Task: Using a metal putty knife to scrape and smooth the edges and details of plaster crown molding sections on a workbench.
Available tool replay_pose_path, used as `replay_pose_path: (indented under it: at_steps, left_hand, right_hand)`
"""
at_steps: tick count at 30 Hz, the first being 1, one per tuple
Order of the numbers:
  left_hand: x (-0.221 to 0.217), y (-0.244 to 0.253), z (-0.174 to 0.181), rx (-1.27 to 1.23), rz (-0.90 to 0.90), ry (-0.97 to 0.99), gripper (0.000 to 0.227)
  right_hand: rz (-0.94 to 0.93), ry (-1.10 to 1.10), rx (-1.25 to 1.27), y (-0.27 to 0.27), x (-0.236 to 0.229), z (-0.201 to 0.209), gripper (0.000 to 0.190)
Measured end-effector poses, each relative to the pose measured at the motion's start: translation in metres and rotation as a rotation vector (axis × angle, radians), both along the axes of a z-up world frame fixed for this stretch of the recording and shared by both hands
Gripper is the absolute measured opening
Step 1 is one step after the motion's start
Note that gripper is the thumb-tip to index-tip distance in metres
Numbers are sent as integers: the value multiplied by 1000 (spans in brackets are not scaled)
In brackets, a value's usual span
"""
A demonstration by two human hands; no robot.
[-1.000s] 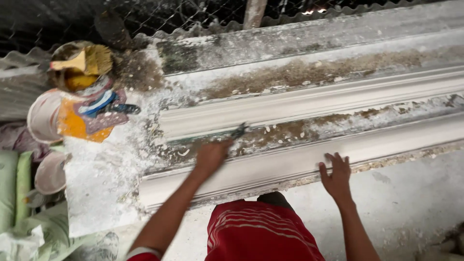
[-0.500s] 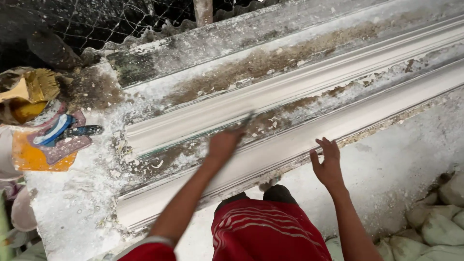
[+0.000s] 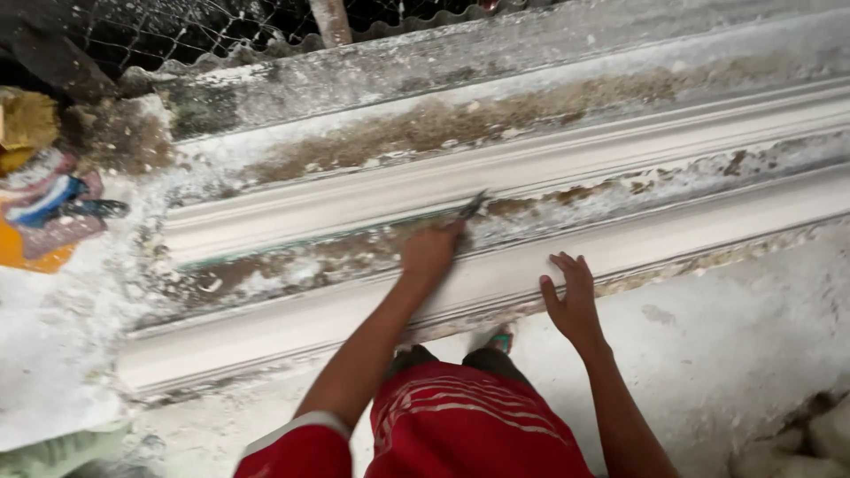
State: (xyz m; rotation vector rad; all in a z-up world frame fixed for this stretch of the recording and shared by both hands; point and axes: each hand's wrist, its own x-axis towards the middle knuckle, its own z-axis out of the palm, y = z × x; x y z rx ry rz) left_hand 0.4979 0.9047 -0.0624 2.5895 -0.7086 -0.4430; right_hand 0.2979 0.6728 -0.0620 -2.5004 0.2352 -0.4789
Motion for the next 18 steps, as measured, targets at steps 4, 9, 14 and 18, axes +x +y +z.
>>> replay_pose_path:
  at_steps: [4,9,14,18]
  left_hand:
    - [-20,-138,-35,-51,-48,-31,43]
    - [-15,-167,-47,62,-147,20,30]
    - [-2,-44,-11,200,-93,9,40]
    - [4,-3,-1,366,-114,-59,41]
  right_hand:
    - [-9,109,48,-73,-21,11,45]
    - [-85,230,91,-173,-62,-1,50]
    - [-202,292,169,-231,-111,-10,51]
    - [-315,317,180,-253,-135,-23,51]
